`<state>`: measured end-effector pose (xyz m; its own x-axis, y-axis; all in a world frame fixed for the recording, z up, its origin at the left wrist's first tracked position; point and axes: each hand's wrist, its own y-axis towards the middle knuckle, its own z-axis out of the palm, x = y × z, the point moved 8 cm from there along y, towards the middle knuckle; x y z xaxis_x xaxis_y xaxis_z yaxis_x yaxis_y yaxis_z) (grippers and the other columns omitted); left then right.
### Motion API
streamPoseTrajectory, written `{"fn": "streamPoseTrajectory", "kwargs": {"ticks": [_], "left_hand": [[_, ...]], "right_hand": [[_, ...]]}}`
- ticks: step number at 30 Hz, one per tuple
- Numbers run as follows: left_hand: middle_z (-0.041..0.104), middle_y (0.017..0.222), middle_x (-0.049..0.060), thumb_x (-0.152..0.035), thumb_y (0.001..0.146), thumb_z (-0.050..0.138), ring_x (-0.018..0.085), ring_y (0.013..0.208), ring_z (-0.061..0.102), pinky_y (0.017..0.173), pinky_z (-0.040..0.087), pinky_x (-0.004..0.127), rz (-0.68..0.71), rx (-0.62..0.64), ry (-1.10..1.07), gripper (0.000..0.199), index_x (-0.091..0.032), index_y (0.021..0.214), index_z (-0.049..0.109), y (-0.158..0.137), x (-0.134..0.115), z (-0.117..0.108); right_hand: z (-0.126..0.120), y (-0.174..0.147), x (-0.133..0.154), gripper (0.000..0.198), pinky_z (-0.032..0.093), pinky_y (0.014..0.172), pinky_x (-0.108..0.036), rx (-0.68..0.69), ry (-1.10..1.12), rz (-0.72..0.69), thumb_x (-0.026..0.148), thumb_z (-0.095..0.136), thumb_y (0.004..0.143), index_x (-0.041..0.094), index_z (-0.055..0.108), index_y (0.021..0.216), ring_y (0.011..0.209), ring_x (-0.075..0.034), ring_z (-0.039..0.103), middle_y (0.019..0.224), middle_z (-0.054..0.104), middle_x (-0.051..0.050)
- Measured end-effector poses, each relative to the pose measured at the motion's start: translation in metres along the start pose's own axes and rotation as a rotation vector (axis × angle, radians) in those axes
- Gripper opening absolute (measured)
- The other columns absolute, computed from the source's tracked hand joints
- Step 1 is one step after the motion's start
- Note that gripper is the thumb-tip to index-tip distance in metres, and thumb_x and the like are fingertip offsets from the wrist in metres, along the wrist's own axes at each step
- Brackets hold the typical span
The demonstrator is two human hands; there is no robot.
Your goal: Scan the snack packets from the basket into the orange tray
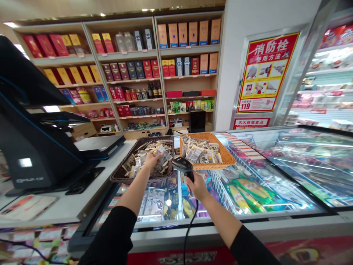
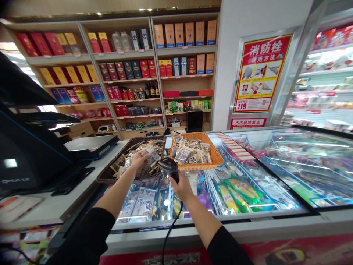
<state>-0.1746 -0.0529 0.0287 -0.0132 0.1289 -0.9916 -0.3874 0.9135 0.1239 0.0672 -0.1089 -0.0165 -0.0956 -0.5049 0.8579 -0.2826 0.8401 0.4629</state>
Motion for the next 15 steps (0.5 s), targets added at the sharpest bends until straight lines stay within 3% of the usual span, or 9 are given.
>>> {"fn": "streamPoseTrajectory", "kwargs": {"ticks": [8,12,15], "left_hand": [[0.057,0.061,-0.005,-0.038,0.043,0.086,0.009,0.052,0.054,0.047,0.039,0.018,0.02,-0.013,0.013,0.068,-0.015,0.102,0.061,-0.0022,-0.0052,-0.0012],[0.062,0.067,-0.002,-0.041,0.044,0.085,0.01,0.054,0.055,0.047,0.037,0.018,0.015,0.004,0.006,0.07,-0.015,0.105,0.061,-0.0038,-0.0036,-0.0019],[0.066,0.078,0.002,-0.043,0.045,0.084,0.013,0.064,0.06,0.051,0.04,0.019,0.031,0.016,0.029,0.071,-0.017,0.107,0.062,-0.0026,-0.006,-0.0016]], "right_hand": [[0.0034,-0.0009,0.0052,0.019,0.038,0.044,-0.025,0.034,0.005,0.004,0.037,0.05,0.087,0.019,0.053,0.084,0.039,-0.014,0.049,0.046,0.05,0.005],[0.0053,-0.002,0.0031,0.02,0.038,0.042,-0.024,0.036,0.124,0.04,0.039,0.051,0.087,0.019,0.051,0.084,0.036,-0.012,0.047,0.046,0.049,0.006],[0.0015,-0.0006,-0.0024,0.025,0.036,0.038,-0.023,-0.038,0.283,0.069,0.044,0.053,0.086,0.02,0.048,0.081,0.035,-0.011,0.045,0.049,0.05,0.006]]}}
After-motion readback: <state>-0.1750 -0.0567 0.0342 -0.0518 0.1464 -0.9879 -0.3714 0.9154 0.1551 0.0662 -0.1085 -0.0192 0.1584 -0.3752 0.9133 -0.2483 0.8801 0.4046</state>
